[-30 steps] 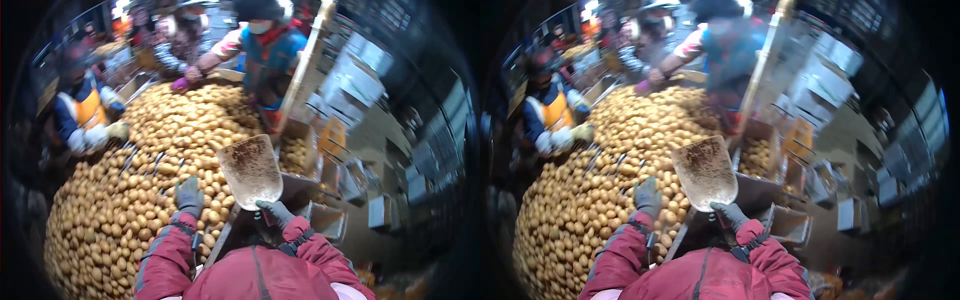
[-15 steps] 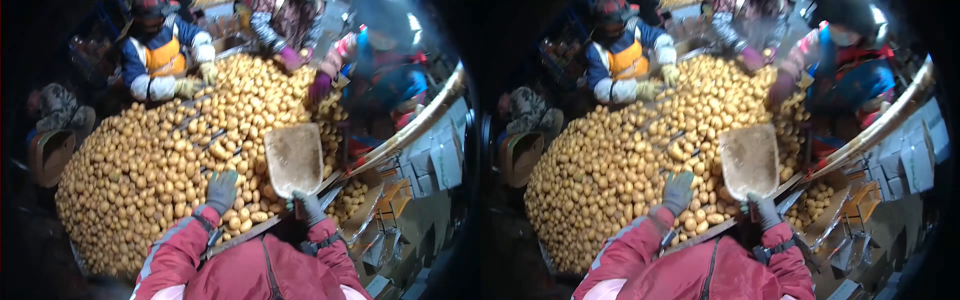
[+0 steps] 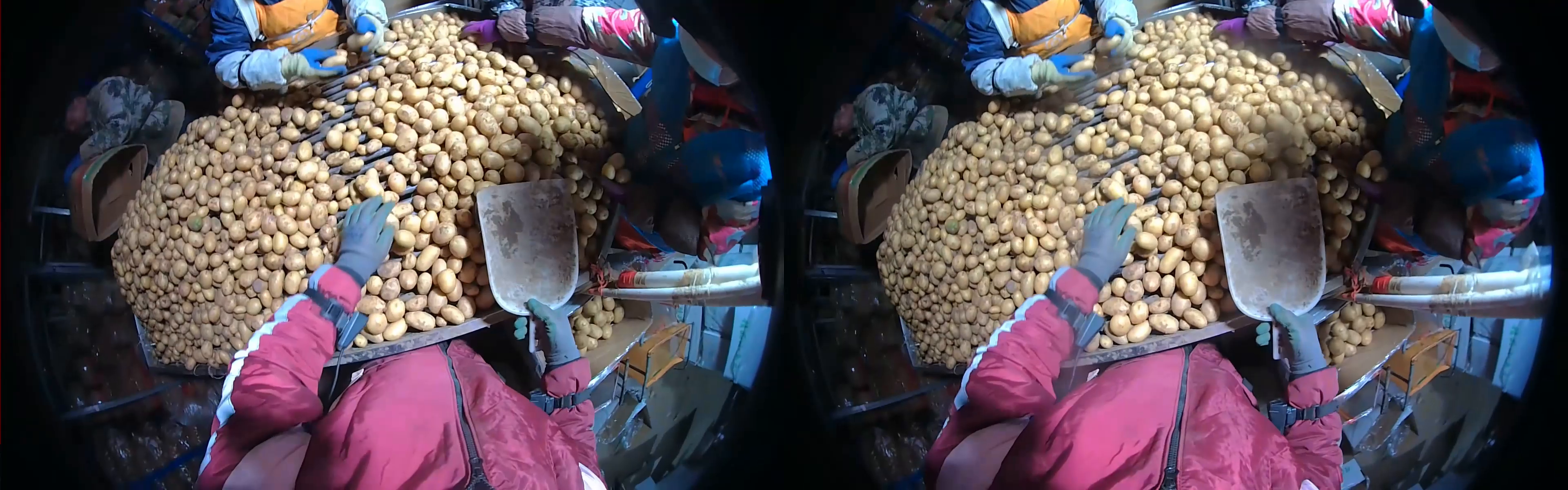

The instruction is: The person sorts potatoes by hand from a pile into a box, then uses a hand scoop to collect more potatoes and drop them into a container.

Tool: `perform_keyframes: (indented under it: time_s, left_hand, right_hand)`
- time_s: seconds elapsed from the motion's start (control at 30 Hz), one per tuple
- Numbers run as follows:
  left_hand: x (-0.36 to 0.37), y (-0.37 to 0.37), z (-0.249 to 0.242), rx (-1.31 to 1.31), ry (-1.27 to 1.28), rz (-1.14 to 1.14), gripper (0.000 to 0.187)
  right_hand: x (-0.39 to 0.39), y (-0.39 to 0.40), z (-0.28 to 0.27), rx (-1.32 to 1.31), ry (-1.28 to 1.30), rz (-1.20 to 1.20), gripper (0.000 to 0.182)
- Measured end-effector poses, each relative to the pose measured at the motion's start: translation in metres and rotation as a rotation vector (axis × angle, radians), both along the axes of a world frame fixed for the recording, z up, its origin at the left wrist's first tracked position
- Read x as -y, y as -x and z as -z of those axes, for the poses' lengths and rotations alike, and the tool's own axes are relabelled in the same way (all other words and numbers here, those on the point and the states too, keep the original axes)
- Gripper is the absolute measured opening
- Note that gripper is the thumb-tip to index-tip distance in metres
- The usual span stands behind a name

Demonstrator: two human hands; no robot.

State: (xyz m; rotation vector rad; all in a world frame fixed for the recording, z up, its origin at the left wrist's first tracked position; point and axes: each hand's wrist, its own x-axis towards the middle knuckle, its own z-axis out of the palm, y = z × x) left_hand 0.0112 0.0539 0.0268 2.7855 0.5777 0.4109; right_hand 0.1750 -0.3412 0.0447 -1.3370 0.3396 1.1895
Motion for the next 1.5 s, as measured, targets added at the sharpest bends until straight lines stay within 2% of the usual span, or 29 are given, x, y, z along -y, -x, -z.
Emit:
perform_keyframes:
  time_s: [0.03, 0.17, 0.23, 0.27, 0.33, 0.47, 0.53, 0.6, 0.67, 0.73, 0.77, 0.8, 0.87, 0.9, 0.93, 1.0, 1.03, 1.07, 1.13, 1.17, 1.2, 1.23, 1.27, 1.33, 1.4, 1.5]
  left_hand:
    - [-0.006, -0.017, 0.0, 0.05, 0.01, 0.009, 0.04]
    - [-0.033, -0.078, 0.022, 0.015, 0.102, 0.043, 0.03]
    - [-0.04, -0.1, 0.031, -0.2, -0.191, 0.085, 0.022]
    - [-0.042, -0.108, 0.032, -0.198, -0.18, 0.093, 0.022]
    - [-0.048, -0.122, 0.035, -0.439, -0.235, 0.044, 0.021]
    - [-0.06, -0.126, 0.043, -0.406, -0.32, 0.143, 0.021]
    - [-0.058, -0.134, 0.047, -0.392, -0.326, 0.112, 0.02]
    - [-0.056, -0.137, 0.047, -0.485, -0.317, 0.097, 0.019]
    - [-0.058, -0.135, 0.038, -0.439, -0.302, 0.096, 0.017]
    - [-0.065, -0.133, 0.027, -0.365, -0.017, 0.022, 0.018]
    - [-0.065, -0.132, 0.017, -0.332, 0.173, -0.094, 0.02]
    - [-0.061, -0.128, 0.007, -0.339, 0.171, -0.096, 0.02]
    - [-0.051, -0.122, -0.013, -0.161, 1.028, -0.177, 0.024]
    - [-0.045, -0.122, -0.023, -0.217, 1.08, 0.021, 0.028]
    - [-0.029, -0.118, -0.041, -0.257, 1.216, 0.065, 0.029]
    - [-0.01, -0.112, -0.028, -0.043, 1.289, 0.198, 0.038]
    - [-0.011, -0.114, -0.037, -0.153, 0.997, 0.21, 0.043]
    - [-0.008, -0.111, -0.027, -0.152, 0.992, 0.205, 0.043]
    - [0.006, -0.099, 0.012, -0.023, 0.687, 0.165, 0.041]
    - [0.018, -0.087, 0.026, -0.069, 0.503, 0.177, 0.039]
    - [0.03, -0.071, 0.043, -0.035, 0.33, 0.189, 0.038]
    - [0.038, -0.059, 0.038, -0.064, 0.263, 0.201, 0.035]
    - [0.04, -0.048, 0.03, -0.092, 0.195, 0.214, 0.033]
    - [0.04, -0.024, 0.019, -0.088, 0.079, 0.276, 0.029]
    - [0.036, 0.001, 0.003, -0.081, 0.056, 0.282, 0.025]
    - [0.024, 0.036, -0.01, -0.161, -0.097, 0.412, 0.021]
  right_hand:
    - [0.001, -0.001, -0.003, 0.016, -0.017, -0.021, 0.031]
    - [0.005, -0.002, -0.032, 0.048, 0.002, -0.104, 0.033]
    - [0.01, -0.003, -0.046, 0.038, 0.086, -0.217, 0.038]
    - [0.01, -0.003, -0.052, 0.038, 0.099, -0.21, 0.038]
    - [0.007, 0.0, -0.062, -0.024, 0.17, -0.238, 0.036]
    - [0.004, 0.011, -0.053, -0.126, 0.151, -0.234, 0.039]
    - [0.001, 0.014, -0.049, -0.141, 0.152, -0.253, 0.039]
    - [-0.006, 0.024, -0.046, -0.143, 0.124, -0.207, 0.038]
    - [-0.012, 0.028, -0.047, -0.17, 0.152, -0.216, 0.038]
    - [-0.009, 0.037, -0.034, -0.064, 0.093, -0.193, 0.039]
    - [-0.008, 0.039, -0.032, -0.069, 0.092, -0.193, 0.039]
    - [-0.007, 0.04, -0.03, -0.069, 0.095, -0.183, 0.039]
    - [-0.008, 0.04, -0.024, -0.071, 0.088, -0.17, 0.039]
    - [-0.009, 0.04, -0.02, -0.081, 0.057, -0.16, 0.04]
    - [-0.01, 0.039, -0.018, -0.089, 0.029, -0.151, 0.04]
    - [-0.014, 0.034, -0.016, -0.123, 0.021, -0.146, 0.041]
    - [-0.015, 0.034, -0.016, -0.15, 0.013, -0.147, 0.041]
    - [-0.014, 0.034, -0.014, -0.151, 0.007, -0.151, 0.041]
    - [-0.011, 0.035, -0.006, -0.136, 0.024, -0.155, 0.043]
    - [-0.01, 0.038, -0.002, -0.139, 0.022, -0.156, 0.043]
    - [-0.007, 0.042, 0.001, -0.033, -0.033, -0.087, 0.04]
    - [-0.004, 0.045, 0.003, 0.075, -0.089, -0.016, 0.038]
    - [0.003, 0.042, 0.003, 0.073, -0.09, -0.017, 0.038]
    - [0.02, 0.033, -0.002, -0.161, -0.045, 0.032, 0.037]
    - [0.021, 0.027, -0.006, -0.134, -0.06, 0.036, 0.035]
    - [0.025, 0.02, -0.003, -0.106, -0.052, 0.006, 0.04]
